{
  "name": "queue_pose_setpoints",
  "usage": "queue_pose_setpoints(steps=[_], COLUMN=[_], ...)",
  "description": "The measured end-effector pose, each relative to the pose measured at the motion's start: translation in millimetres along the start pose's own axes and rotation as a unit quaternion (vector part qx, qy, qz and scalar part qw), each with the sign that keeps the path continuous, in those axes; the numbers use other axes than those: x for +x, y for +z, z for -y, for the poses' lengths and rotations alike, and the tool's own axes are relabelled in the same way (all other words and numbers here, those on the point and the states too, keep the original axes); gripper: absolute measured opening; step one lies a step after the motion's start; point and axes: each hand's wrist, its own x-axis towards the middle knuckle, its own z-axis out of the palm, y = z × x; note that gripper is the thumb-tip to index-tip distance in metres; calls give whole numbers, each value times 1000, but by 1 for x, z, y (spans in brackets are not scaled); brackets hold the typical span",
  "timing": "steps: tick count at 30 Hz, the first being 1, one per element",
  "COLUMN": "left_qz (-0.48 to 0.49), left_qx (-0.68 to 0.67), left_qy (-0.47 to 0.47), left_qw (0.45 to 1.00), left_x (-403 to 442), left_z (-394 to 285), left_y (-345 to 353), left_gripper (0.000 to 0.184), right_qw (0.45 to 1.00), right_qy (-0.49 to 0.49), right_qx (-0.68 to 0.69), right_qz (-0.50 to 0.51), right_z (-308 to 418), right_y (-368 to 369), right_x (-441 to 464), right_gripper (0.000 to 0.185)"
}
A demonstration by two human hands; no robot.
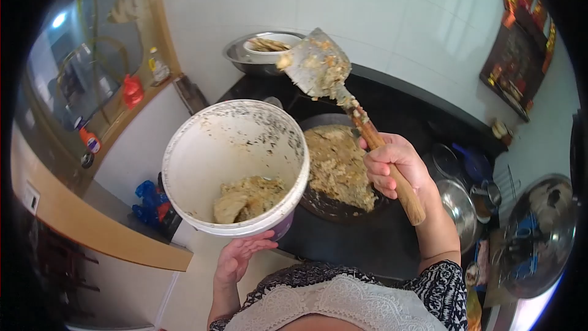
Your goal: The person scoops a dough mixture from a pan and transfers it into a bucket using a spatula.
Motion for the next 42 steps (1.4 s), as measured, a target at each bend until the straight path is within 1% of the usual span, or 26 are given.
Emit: queue_pose_setpoints(steps=[1,3,4,5,6,7,9,10,11,13,15,17,19,21,23,24,25,27,28,32,34,35,37,38,40,42], left_qz=[9,75,84,96,107,114,132,138,143,161,164,153,136,120,128,121,119,87,73,49,43,43,18,17,14,10], left_qx=[-5,15,12,10,9,7,84,129,127,170,158,185,191,197,209,204,208,203,194,220,218,220,188,188,193,187], left_qy=[-13,-44,-53,-83,-112,-119,-224,-239,-244,-297,-302,-321,-340,-356,-382,-377,-378,-414,-431,-458,-478,-479,-481,-482,-497,-491], left_qw=[1000,996,995,992,988,986,962,953,951,926,926,916,911,906,891,895,894,883,878,860,850,848,856,856,846,851], left_x=[0,0,4,8,11,16,29,37,44,55,59,62,63,63,62,60,57,53,50,48,48,48,51,52,58,62], left_z=[3,12,16,22,28,35,49,56,64,83,113,136,149,157,163,168,171,176,178,181,190,194,199,201,200,200], left_y=[-3,-10,-8,-4,0,2,8,14,20,27,25,26,28,27,23,19,16,10,8,4,-2,-5,-6,-6,-5,-4], left_gripper=[83,78,78,70,62,62,42,29,29,28,26,25,25,26,25,26,26,26,26,28,28,28,28,28,29,28], right_qw=[999,998,995,989,981,980,959,953,951,937,942,932,932,930,912,901,901,857,842,855,815,814,820,819,839,846], right_qy=[-14,-22,8,39,74,73,158,167,167,192,194,193,193,178,177,185,186,176,180,162,201,201,195,196,210,209], right_qx=[13,24,16,9,-1,5,17,11,17,101,96,145,196,182,257,300,302,394,424,411,470,472,443,444,400,386], right_qz=[-27,-51,-98,-142,-179,-187,-236,-253,-258,-275,-258,-270,-238,-264,-265,-252,-248,-282,-281,-271,-274,-272,-306,-305,-302,-301], right_z=[-4,-17,-24,-32,-40,-50,-70,-81,-93,-116,-137,-158,-181,-201,-222,-229,-237,-253,-259,-273,-274,-275,-275,-275,-274,-271], right_y=[-11,-41,-54,-69,-85,-99,-123,-130,-138,-150,-149,-153,-162,-161,-161,-162,-160,-160,-163,-177,-179,-179,-174,-172,-168,-163], right_x=[-6,-12,-15,-17,-20,-22,-24,-25,-24,-21,-15,-3,14,32,45,48,50,54,58,80,92,98,107,111,119,128], right_gripper=[22,22,22,22,17,17,10,9,9,9,10,10,11,12,12,9,9,7,5,6,6,6,6,6,5,4])
